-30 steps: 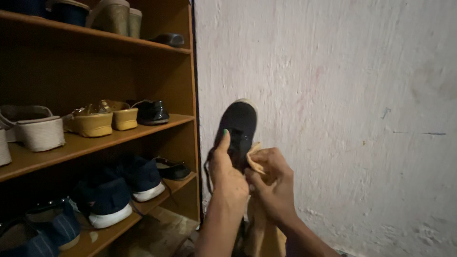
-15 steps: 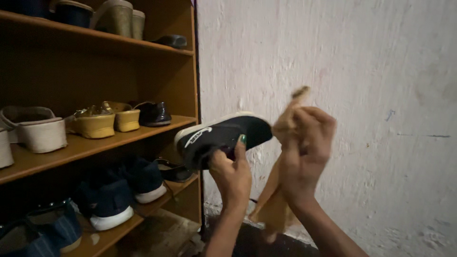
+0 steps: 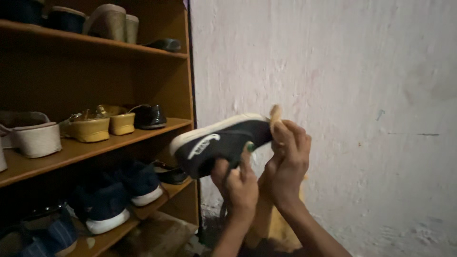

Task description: The person wipes several pairs of shoes with a cloth, cleaning the upper and sole surfaces of each shoe before returning it to a wooden shelf.

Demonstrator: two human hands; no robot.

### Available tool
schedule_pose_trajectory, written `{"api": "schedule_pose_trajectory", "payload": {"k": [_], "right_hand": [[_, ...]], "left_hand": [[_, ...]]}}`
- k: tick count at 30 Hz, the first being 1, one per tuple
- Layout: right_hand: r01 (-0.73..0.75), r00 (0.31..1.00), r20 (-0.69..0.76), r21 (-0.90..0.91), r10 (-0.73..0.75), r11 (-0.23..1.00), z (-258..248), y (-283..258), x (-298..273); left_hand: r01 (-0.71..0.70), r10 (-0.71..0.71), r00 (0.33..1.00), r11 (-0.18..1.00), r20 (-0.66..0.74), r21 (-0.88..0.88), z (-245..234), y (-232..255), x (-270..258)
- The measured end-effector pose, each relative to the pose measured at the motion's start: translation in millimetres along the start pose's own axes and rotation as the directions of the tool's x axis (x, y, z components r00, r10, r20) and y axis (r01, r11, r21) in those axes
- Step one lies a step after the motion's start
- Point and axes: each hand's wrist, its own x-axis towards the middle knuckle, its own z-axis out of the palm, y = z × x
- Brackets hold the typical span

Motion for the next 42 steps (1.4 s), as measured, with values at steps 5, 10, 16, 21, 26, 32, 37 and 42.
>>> {"api": "schedule_pose_trajectory", "payload": {"k": [5, 10, 16, 21, 26, 32, 37, 42], "right_hand": [[-0.519, 0.851, 0.23, 0.514, 0.473, 0.683, 0, 12, -6], [-0.277, 0.952, -0.021, 0.374, 0.307, 0.885, 1, 0, 19], [-0.105, 0.986, 0.138, 0.063, 0.095, 0.992, 3, -17, 9], [-0.047, 0.977, 0.205, -0.022, 0.051, 0.999, 2, -24, -15], [-0.464, 0.875, 0.415, 0.576, 0.248, 0.673, -1, -33, -37], [-0.487, 0.873, 0.259, 0.523, 0.414, 0.699, -1, -30, -15], [-0.205, 0.979, 0.097, 0.382, 0.182, 0.901, -5, -25, 19], [-0.334, 0.942, 0.161, 0.373, 0.295, 0.866, 8, -31, -9]], "left_hand": [[0.167, -0.168, 0.98, 0.986, 0.109, 0.024, -6, 22, 27], [0.681, -0.664, 0.732, 0.722, 0.156, -0.121, -5, 27, 38], [0.793, -0.755, 0.597, 0.507, 0.269, -0.338, 0, 12, 29], [0.821, -0.731, 0.453, 0.12, 0.51, -0.558, -6, -16, 39], [0.798, -0.554, 0.478, -0.049, 0.682, -0.6, -16, -35, 51], [0.699, -0.667, 0.595, 0.155, 0.448, -0.698, -16, -22, 65], [0.884, -0.558, 0.322, -0.112, 0.764, -0.454, -25, -10, 57], [0.796, -0.602, 0.361, -0.199, 0.712, -0.572, -13, -19, 42]]}}
